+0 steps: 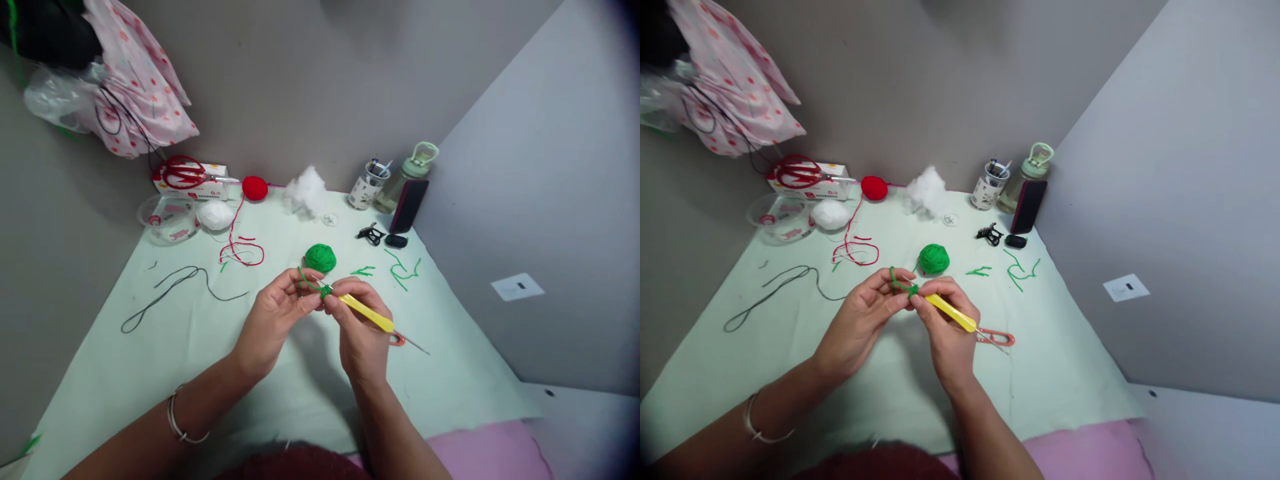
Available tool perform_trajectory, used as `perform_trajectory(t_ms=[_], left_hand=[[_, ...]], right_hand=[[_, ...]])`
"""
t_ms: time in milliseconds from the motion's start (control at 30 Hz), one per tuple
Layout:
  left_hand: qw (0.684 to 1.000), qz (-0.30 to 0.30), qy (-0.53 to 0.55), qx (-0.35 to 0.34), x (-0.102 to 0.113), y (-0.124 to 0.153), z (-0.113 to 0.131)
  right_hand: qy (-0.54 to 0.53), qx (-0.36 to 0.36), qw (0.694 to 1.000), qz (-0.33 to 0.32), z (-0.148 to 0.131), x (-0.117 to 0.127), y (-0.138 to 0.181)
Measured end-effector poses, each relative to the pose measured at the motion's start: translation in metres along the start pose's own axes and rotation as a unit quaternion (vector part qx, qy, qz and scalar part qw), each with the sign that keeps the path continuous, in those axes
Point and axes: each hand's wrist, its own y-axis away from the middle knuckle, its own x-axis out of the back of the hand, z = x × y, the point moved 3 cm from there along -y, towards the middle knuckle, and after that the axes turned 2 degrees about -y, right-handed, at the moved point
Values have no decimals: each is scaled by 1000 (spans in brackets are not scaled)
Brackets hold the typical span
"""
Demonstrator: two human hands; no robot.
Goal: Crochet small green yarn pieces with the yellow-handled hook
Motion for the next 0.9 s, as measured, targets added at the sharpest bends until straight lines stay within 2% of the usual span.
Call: perform_trajectory(t_ms=[167,300,567,667,733,900], left_hand=[[1000,4,0,0,0,1,-1],[1000,2,22,22,-1,0,-1],[998,11,39,38,1,-1,4],[999,11,37,38,2,-1,5],[999,3,27,35,3,-1,5],[1000,-1,-7,14,3,-2,8]], right_hand=[[74,47,996,5,-7,-1,2],[159,112,981,5,-14,-3,3],[301,268,913,-67,-21,-8,8],[320,301,895,-72,-21,-8,10],[308,294,903,-58,-21,-7,10],[226,210,951,-37,-19,-2,7]])
